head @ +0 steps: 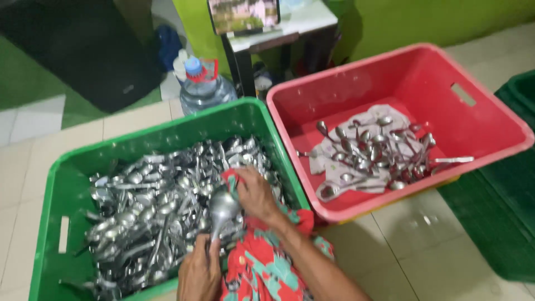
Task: The person polishes metal spoons individually with a cloth and transfers them between bins.
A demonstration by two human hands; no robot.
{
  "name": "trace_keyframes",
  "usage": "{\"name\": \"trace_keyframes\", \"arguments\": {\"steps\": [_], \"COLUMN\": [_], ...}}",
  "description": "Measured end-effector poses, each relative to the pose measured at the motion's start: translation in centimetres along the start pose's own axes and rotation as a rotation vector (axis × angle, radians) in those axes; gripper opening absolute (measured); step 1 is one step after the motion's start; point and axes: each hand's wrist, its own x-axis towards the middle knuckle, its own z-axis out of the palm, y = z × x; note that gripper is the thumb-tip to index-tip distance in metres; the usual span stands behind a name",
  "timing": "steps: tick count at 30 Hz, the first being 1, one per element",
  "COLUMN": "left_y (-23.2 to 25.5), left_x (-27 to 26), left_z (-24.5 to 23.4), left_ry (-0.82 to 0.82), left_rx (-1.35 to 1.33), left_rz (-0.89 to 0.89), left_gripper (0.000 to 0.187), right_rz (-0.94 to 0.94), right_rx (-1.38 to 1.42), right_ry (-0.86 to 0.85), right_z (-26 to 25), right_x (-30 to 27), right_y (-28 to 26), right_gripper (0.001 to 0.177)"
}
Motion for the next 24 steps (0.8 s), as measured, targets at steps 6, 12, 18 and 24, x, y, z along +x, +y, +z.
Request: {"name": "trace_keyframes", "arguments": {"steps": [6, 12, 18, 24], "left_y": [-1.9, -0.8, 4.3, 7.5], "left_x": [0.4, -1.5, 3.0, 6.5], "left_z": [0.0, 0.4, 0.9, 4.1], "left_ry": [0.031, 0.129, 0.226, 0.165], "left_rx": [0.144, 0.157, -0.185, -0.216], "left_rz": [0.095, 0.214, 0.092, 0.237], "left_gripper": [0.019, 0.015, 0.028, 0.059], "right_rz": [0.043, 0.080, 0.323, 0.381], "right_rx": [0.053, 0.114, 0.507, 0.672], "right_ry": [0.108, 0.074, 0.260, 0.063], "right_z": [-1.1, 1.2, 1.1, 0.9], "right_x": [-0.9, -1.7, 0.6, -0.2], "right_y": [-2.2, 0.2, 1.6, -0.4], "right_gripper": [0.030, 0.020, 0.020, 0.021]}}
